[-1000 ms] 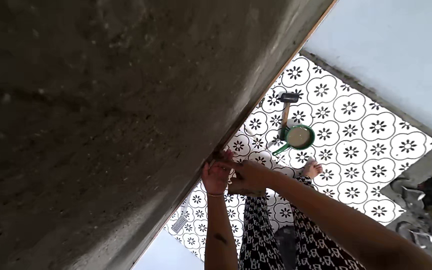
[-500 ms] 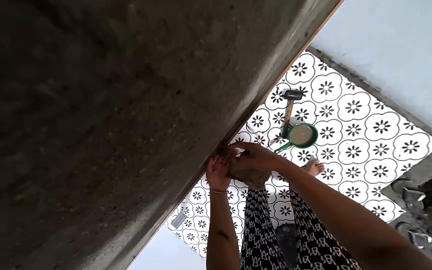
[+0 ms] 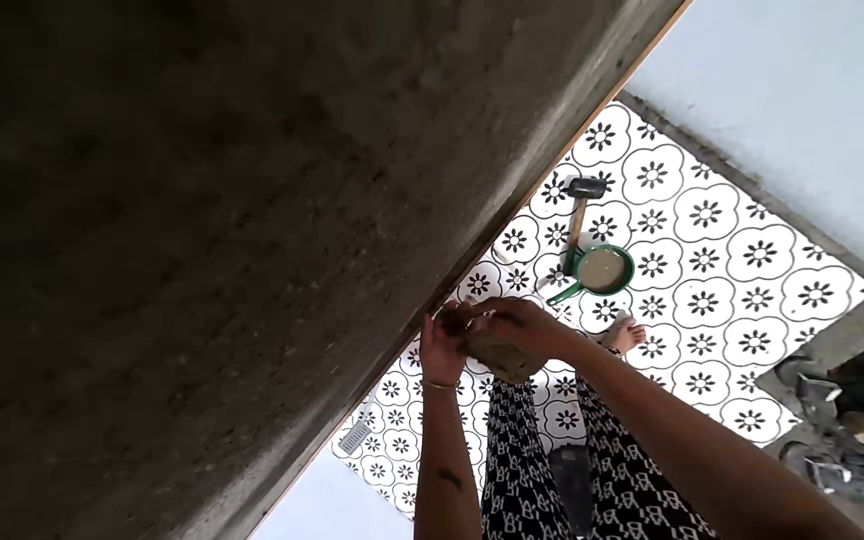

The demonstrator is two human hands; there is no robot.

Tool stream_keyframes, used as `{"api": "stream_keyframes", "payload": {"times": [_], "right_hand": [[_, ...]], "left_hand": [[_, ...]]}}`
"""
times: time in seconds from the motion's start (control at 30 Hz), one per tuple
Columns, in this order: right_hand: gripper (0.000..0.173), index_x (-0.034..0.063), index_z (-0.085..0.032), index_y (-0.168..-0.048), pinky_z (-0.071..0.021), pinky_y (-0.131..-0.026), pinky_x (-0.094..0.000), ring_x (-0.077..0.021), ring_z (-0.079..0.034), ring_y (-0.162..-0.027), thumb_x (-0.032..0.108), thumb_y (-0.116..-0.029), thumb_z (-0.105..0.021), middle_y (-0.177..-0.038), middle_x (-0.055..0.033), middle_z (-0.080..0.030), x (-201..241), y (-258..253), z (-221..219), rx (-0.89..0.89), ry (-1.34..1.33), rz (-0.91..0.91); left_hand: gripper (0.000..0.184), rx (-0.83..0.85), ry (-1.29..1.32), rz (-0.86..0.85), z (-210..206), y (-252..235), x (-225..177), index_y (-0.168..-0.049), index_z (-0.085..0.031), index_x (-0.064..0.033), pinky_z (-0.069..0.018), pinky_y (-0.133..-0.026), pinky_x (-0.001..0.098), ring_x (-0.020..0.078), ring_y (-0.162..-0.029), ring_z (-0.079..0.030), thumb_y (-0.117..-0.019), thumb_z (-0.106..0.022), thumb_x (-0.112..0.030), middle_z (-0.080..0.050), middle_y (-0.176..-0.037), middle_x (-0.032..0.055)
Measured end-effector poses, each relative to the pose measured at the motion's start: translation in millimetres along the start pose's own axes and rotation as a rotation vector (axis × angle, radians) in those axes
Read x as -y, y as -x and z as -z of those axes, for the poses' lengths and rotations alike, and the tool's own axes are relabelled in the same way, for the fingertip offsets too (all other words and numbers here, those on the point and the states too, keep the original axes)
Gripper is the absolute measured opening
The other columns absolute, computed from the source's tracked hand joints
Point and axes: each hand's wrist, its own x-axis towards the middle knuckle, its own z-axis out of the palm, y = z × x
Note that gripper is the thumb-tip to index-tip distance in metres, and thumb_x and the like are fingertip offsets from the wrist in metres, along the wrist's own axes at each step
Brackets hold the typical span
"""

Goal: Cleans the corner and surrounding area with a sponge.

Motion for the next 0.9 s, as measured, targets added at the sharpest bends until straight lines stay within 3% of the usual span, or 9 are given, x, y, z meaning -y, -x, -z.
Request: {"api": "stream_keyframes", "payload": {"times": [0.07,0.13,0.2,0.3,0.4,0.5,0.73,0.83,0.9], "right_hand": [[0.035,0.0057,-0.066,-0.119,-0.0545,-0.086,-0.0344,-0.0108,-0.064,-0.092,0.035,-0.1061,-0.052,-0.102,-0.006,-0.068,-3,14,5,-0.11,-0.184,-0.034],[0.048,0.0089,-0.061,-0.13,-0.0579,-0.089,-0.032,-0.0098,-0.067,-0.098,0.042,-0.0952,-0.065,-0.111,-0.0037,-0.069,-10,23,6,-0.125,-0.393,-0.072],[0.057,0.0106,-0.055,-0.138,-0.0598,-0.09,-0.0337,-0.0147,-0.069,-0.102,0.024,-0.0875,-0.077,-0.117,-0.0075,-0.068,-11,27,0,-0.125,-0.532,-0.097],[0.049,0.0069,-0.058,-0.134,-0.0587,-0.091,-0.0345,-0.0159,-0.068,-0.104,0.008,-0.0884,-0.076,-0.12,-0.0107,-0.067,-11,20,-19,-0.175,-0.459,-0.073],[0.033,0.0031,-0.064,-0.123,-0.0563,-0.088,-0.0302,-0.0108,-0.066,-0.098,0.01,-0.0916,-0.074,-0.112,-0.0091,-0.068,-2,0,-42,-0.171,-0.321,-0.021],[0.027,0.0001,-0.064,-0.116,-0.0565,-0.086,-0.0304,-0.0112,-0.065,-0.094,0.003,-0.0909,-0.073,-0.106,-0.0096,-0.067,-8,-28,-62,-0.17,-0.443,0.02],[0.031,0.0123,-0.059,-0.107,-0.0591,-0.086,-0.0362,-0.0143,-0.069,-0.091,-0.009,-0.0847,-0.063,-0.098,-0.003,-0.07,-32,-34,-83,-0.15,-1.233,0.091],[0.038,0.0161,-0.056,-0.117,-0.0584,-0.088,-0.0311,-0.0091,-0.068,-0.095,0.009,-0.0835,-0.073,-0.104,0.0022,-0.07,-33,-20,-67,-0.035,-1.104,0.152],[0.043,0.0167,-0.053,-0.118,-0.0563,-0.086,-0.025,-0.0037,-0.065,-0.096,0.022,-0.0827,-0.076,-0.104,0.007,-0.067,-27,-13,-44,0.06,-0.847,0.171]], "left_hand": [[0.059,-0.043,-0.034,0.007,2,8,5,-0.121,-0.061,-0.0115,-0.0579,-0.088,0.0343,0.0169,-0.103,-0.07,-0.1096,-0.013,-0.043,-0.072,-0.111,0.0043],[0.057,-0.094,-0.049,0.036,7,21,12,-0.122,-0.06,-0.0103,-0.0579,-0.089,0.0341,0.0153,-0.103,-0.069,-0.11,-0.015,-0.044,-0.072,-0.111,0.0033],[0.059,-0.158,-0.039,0.071,15,38,20,-0.129,-0.055,-0.0065,-0.0581,-0.09,0.0363,0.0171,-0.106,-0.069,-0.1102,-0.015,-0.045,-0.07,-0.116,0.0062],[0.062,-0.293,0.011,0.113,21,61,28,-0.137,-0.045,-0.0002,-0.0581,-0.091,0.0423,0.0247,-0.107,-0.067,-0.1107,-0.013,-0.045,-0.065,-0.12,0.0139],[0.063,-0.355,0.049,0.103,28,77,34,-0.122,-0.057,-0.0016,-0.0602,-0.088,0.0421,0.0247,-0.099,-0.072,-0.1108,-0.012,-0.044,-0.072,-0.106,0.0113],[0.063,-0.277,0.157,0.039,34,87,33,-0.114,-0.065,-0.0086,-0.059,-0.09,0.0389,0.0204,-0.1,-0.072,-0.11,-0.012,-0.044,-0.075,-0.103,0.0056],[0.035,-0.202,0.257,-0.11,33,71,15,-0.103,-0.067,-0.0077,-0.0608,-0.087,0.0376,0.0201,-0.088,-0.073,-0.1083,-0.038,-0.026,-0.073,-0.092,0.0066],[0.021,-0.131,0.244,-0.111,34,68,12,-0.107,-0.069,-0.0085,-0.0605,-0.089,0.038,0.02,-0.09,-0.073,-0.0989,-0.063,-0.027,-0.074,-0.095,0.0067],[0.027,-0.101,0.208,-0.116,38,65,7,-0.107,-0.07,-0.0097,-0.0606,-0.088,0.0369,0.0189,-0.09,-0.074,-0.0898,-0.076,-0.029,-0.075,-0.096,0.0058]]}}
